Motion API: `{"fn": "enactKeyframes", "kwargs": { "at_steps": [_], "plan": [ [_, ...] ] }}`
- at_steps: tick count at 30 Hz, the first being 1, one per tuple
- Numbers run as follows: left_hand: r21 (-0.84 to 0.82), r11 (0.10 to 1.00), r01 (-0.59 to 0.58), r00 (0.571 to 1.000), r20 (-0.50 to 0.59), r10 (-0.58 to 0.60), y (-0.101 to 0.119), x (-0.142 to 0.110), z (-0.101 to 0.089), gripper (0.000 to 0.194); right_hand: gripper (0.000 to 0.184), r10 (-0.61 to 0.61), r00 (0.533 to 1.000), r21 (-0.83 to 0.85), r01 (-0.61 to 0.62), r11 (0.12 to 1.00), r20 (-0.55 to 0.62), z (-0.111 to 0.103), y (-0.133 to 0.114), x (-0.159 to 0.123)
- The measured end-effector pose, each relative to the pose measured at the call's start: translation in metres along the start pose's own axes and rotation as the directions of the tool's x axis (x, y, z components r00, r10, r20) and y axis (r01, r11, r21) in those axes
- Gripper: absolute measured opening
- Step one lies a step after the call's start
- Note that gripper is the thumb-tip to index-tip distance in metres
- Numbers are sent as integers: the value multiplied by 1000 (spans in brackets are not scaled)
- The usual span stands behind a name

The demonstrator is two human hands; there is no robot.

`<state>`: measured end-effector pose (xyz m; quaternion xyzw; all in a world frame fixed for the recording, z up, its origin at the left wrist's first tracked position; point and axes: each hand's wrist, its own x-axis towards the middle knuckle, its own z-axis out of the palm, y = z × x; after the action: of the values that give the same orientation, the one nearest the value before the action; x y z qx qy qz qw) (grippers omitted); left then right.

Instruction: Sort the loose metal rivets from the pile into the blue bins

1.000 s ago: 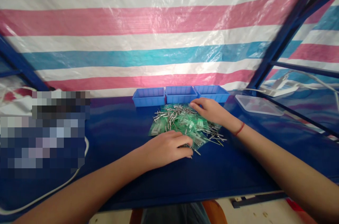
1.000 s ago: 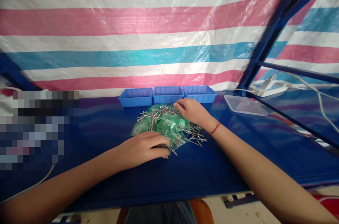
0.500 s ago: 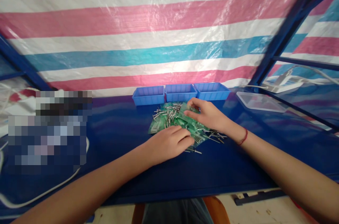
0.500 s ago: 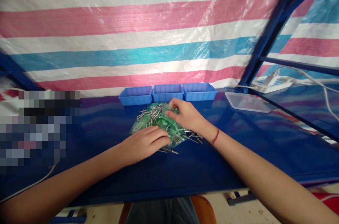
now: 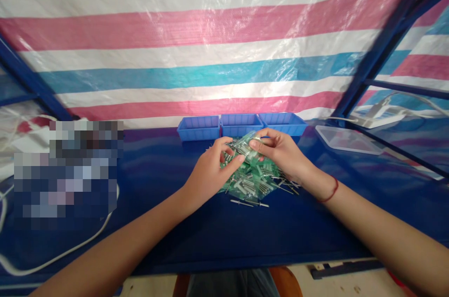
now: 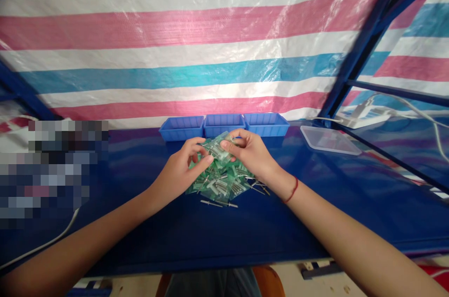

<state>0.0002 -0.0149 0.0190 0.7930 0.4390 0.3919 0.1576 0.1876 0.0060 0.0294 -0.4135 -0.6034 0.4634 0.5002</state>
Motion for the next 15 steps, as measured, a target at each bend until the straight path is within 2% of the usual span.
{"fn": "enactKeyframes", "kwargs": {
  "at_steps": [1, 3, 6, 8, 10, 13, 15],
  "plan": [
    [-73, 996, 58, 998, 34, -56, 1, 0, -1, 39, 33, -4, 1000, 28, 4, 1000, 26, 3, 0, -2],
    [-194, 973, 128, 989, 102, -110, 1, -1, -2, 28, 31, -43, 995, 54, 38, 998, 94, 10, 1, -7],
    [-328, 930, 166, 985, 108, -137, -2, -2, -2, 22, 21, -205, 971, -5, 207, 978, 121, 17, 3, -13],
    [-420, 884, 203, 979, 92, -181, -5, -1, -1, 25, 9, -354, 931, -93, 361, 928, 89, 19, 3, -17],
    [-547, 792, 269, 960, 85, -268, -5, 0, -2, 33, 5, -480, 875, -183, 484, 856, 67, 20, 2, -20],
    [-701, 617, 357, 925, 173, -339, -1, 0, -3, 44, 13, -573, 816, -300, 567, 767, 77, 20, 1, -23],
    [-699, 603, 383, 922, 248, -298, 2, -1, -4, 47, 18, -598, 797, -350, 585, 731, 85, 20, 1, -24]
  ]
}}
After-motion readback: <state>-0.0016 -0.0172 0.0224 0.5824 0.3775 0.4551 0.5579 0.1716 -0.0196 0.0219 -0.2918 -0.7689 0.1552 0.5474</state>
